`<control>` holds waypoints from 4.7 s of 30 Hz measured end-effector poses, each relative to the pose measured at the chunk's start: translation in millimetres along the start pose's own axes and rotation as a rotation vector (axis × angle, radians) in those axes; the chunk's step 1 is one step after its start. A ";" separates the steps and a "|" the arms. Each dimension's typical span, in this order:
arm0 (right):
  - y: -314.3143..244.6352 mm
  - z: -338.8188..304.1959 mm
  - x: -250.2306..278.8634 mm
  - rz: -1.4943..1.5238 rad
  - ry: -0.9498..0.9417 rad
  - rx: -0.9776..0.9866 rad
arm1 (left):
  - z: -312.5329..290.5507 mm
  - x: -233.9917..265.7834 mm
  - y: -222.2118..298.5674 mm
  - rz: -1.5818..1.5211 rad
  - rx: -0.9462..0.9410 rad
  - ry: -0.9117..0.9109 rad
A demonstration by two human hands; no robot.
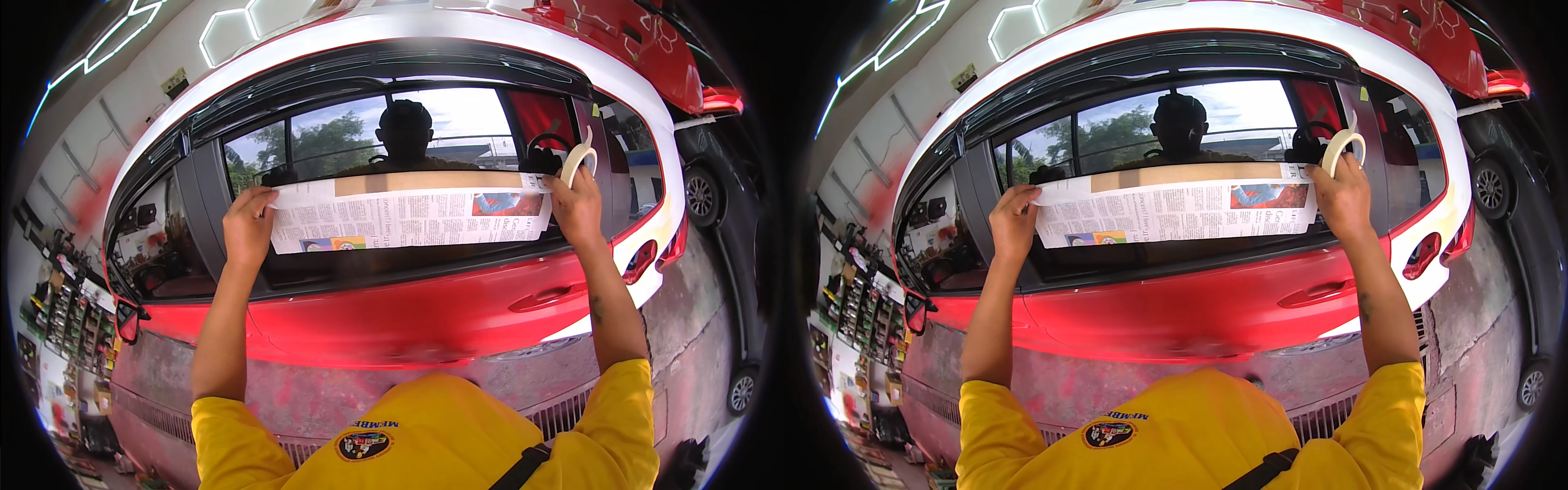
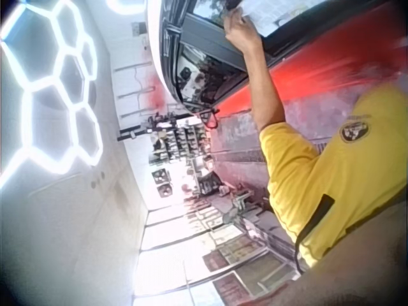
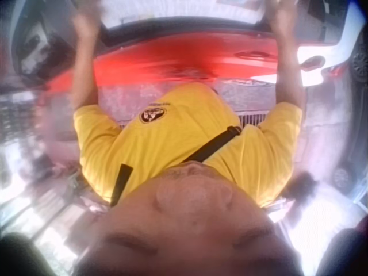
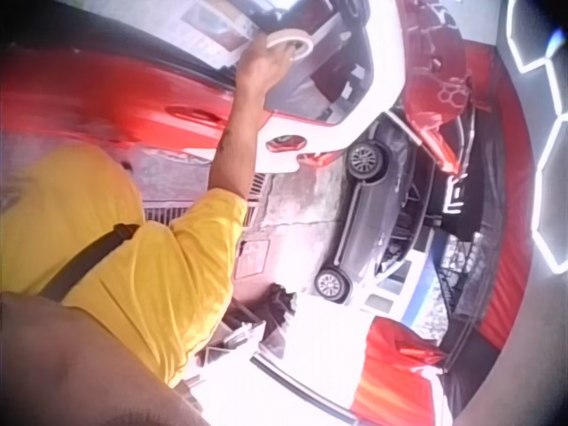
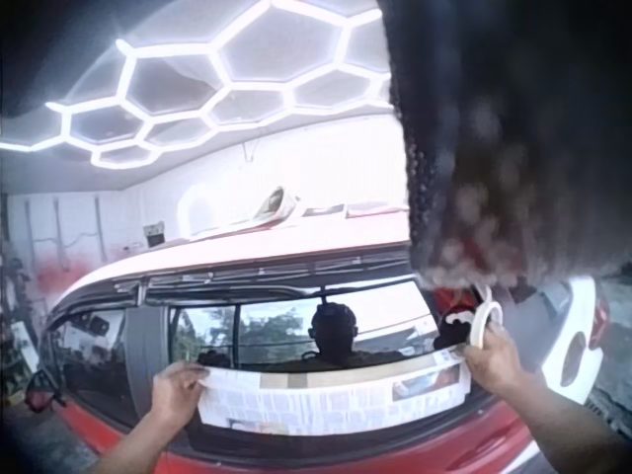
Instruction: The person tapes newspaper sheets to the rear side window and the rear hatch of a red car using masking tape. They smooth the paper against the glass and body, then move to the trunk area to continue taping the hatch.
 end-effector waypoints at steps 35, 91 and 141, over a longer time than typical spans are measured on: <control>8.7 -6.8 2.4 0.100 0.084 -0.013 | 7.8 9.4 9.7 0.176 -0.266 -0.007; -48.7 -39.8 -48.1 -0.096 0.038 -0.730 | -15.0 -124.3 228.9 0.135 -0.264 0.055; -12.7 -56.6 -41.6 -0.215 0.131 -0.533 | -52.2 -45.3 6.6 0.531 0.199 -0.051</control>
Point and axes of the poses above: each hand's wrist, its own z-axis towards the middle knuckle, its own x-axis out of the back of the hand, y = z × x, the point moved 8 cm from there along z, towards the middle knuckle, and after that the axes turned 14 degrees about z, right-handed, at the moved point
